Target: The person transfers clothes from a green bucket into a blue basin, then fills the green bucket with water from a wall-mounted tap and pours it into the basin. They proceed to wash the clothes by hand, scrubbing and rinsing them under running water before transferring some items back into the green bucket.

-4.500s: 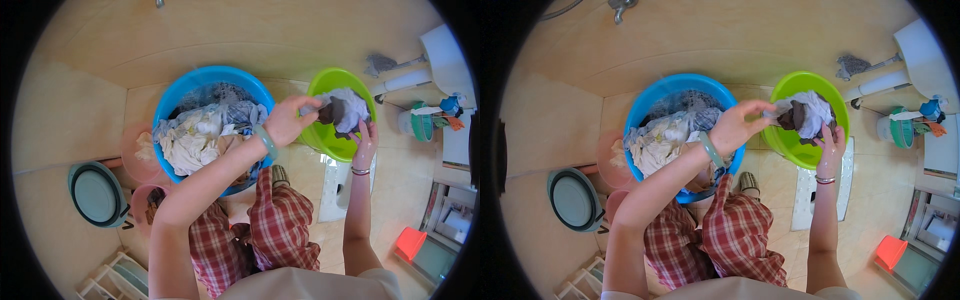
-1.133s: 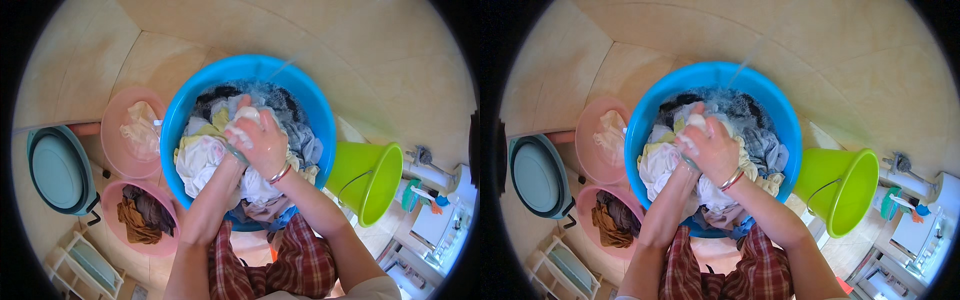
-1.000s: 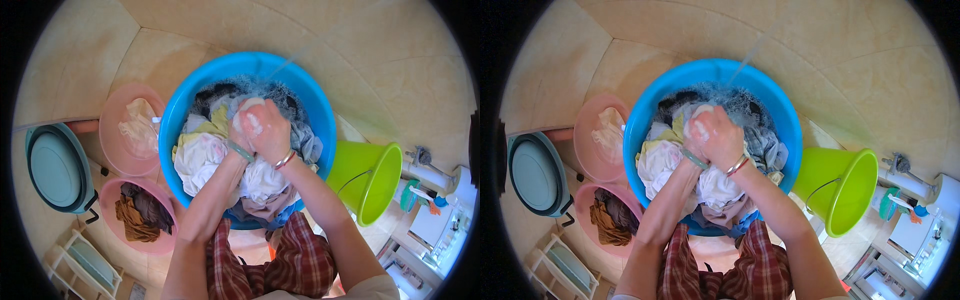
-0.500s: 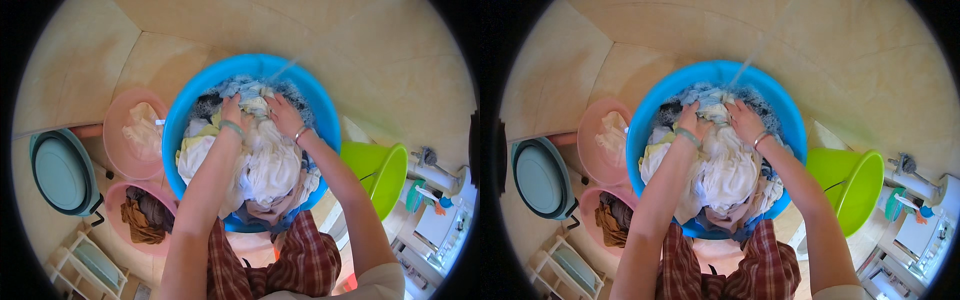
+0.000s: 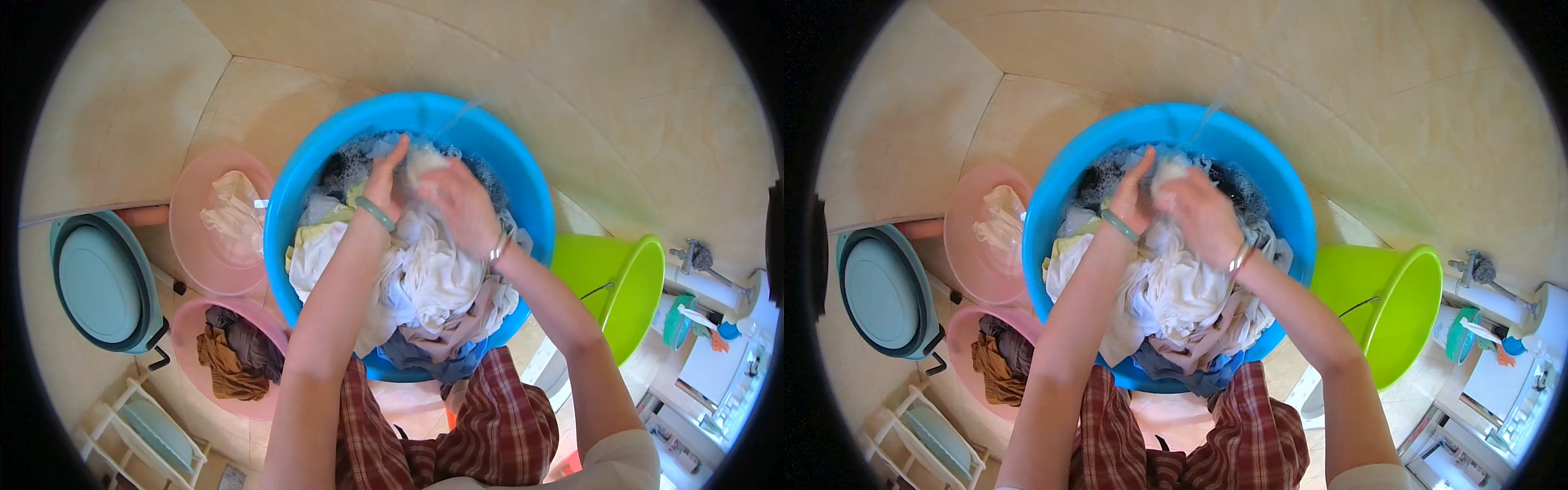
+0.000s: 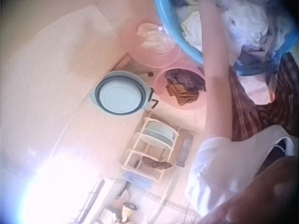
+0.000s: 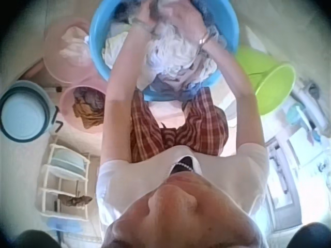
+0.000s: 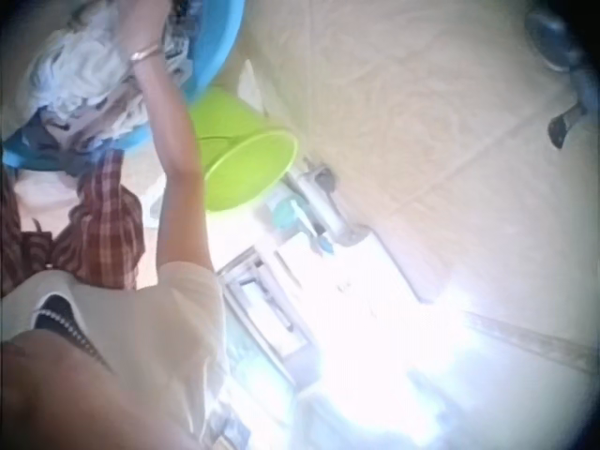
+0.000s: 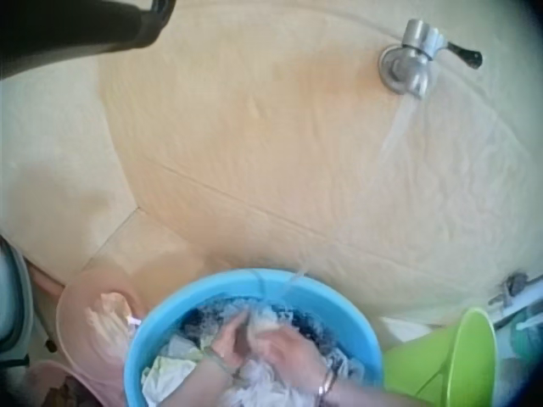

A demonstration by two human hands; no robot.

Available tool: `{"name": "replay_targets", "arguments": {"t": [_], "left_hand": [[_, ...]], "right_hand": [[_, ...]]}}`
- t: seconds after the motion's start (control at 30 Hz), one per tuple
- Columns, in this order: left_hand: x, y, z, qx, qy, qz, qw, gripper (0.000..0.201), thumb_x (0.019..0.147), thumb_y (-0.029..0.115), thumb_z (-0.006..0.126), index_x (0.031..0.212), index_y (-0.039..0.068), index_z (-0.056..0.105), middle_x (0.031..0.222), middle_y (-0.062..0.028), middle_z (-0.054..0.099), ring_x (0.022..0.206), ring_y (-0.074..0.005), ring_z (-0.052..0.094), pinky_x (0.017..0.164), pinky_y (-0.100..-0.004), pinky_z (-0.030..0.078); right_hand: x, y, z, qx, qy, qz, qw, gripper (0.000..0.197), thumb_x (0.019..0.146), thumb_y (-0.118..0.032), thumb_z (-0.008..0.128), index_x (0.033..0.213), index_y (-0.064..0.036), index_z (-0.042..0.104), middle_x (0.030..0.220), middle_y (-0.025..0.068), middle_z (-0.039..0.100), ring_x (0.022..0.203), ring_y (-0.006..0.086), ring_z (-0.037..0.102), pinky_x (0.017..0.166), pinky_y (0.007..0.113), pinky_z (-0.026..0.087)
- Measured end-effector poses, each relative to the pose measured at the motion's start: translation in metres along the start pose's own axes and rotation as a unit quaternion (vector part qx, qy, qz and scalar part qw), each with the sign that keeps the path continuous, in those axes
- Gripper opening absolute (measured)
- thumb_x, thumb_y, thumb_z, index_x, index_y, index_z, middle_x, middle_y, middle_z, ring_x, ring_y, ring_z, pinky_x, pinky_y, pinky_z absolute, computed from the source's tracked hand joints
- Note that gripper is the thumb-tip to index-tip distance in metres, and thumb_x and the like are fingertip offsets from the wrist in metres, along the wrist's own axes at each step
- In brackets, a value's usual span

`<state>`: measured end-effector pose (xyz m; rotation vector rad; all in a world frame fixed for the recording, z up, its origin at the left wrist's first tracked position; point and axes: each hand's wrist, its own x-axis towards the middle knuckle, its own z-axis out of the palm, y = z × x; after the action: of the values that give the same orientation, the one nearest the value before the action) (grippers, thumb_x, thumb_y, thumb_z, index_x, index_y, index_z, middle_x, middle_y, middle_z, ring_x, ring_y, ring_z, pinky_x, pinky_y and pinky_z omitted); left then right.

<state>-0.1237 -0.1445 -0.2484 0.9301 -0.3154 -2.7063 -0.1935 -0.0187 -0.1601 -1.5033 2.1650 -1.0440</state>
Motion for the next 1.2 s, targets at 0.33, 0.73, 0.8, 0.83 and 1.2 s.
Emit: {"name": "replay_targets", "arguments": {"t": [0.33,0.73,0.8,0.83,1.2], "left_hand": [[-0.034,-0.010,0.027,-0.122,-0.182,-0.085,0.972,0.059,0.085,0.062,0.051,0.116,0.012,0.056,0.099,-0.0037,0.064,0.088,-0.0163,0.061,0.075,-0.0321,0.051],[-0.072,-0.023,0.047,0.057,0.129,0.134,0.981,0.040,0.090,0.035,0.056,0.118,0.007,0.054,0.098,-0.0067,0.062,0.084,-0.0177,0.061,0.074,-0.0316,0.050],[-0.086,-0.016,0.055,0.061,0.155,0.103,0.981,0.048,0.090,0.035,0.057,0.122,0.001,0.049,0.108,-0.0081,0.060,0.092,-0.0183,0.060,0.080,-0.0304,0.049],[-0.088,-0.013,0.048,0.068,0.162,0.114,0.978,0.044,0.091,0.037,0.054,0.121,0.004,0.051,0.110,-0.0066,0.061,0.097,-0.0179,0.059,0.083,-0.0316,0.048],[-0.184,0.051,0.057,0.705,0.050,0.246,0.663,0.094,0.070,0.020,0.080,0.143,0.002,0.024,0.146,-0.0207,0.030,0.124,-0.0341,0.046,0.103,-0.0410,0.036]], "right_hand": [[-0.014,-0.096,0.013,-0.153,0.055,-0.113,0.980,0.031,0.064,-0.029,0.075,0.093,-0.0206,0.067,0.096,0.0005,0.054,0.076,0.0199,0.052,0.060,0.028,0.048],[0.011,-0.004,0.015,-0.068,0.183,-0.045,0.980,0.018,0.079,-0.026,0.064,0.073,-0.0100,0.058,0.075,0.0128,0.059,0.065,0.0319,0.060,0.052,0.040,0.048],[0.007,0.030,0.002,-0.081,0.118,0.130,0.981,0.024,0.087,-0.033,0.057,0.081,-0.0100,0.059,0.077,0.0165,0.064,0.070,0.0366,0.062,0.057,0.044,0.049],[0.007,0.028,-0.003,-0.057,0.098,0.161,0.980,0.025,0.087,-0.035,0.057,0.085,-0.0098,0.059,0.079,0.0163,0.064,0.072,0.0359,0.062,0.060,0.043,0.049],[0.001,-0.039,-0.066,0.252,-0.138,0.030,0.957,0.032,0.076,-0.004,0.056,0.108,-0.0064,0.058,0.102,0.0074,0.064,0.095,0.0176,0.061,0.083,0.029,0.049]]}}
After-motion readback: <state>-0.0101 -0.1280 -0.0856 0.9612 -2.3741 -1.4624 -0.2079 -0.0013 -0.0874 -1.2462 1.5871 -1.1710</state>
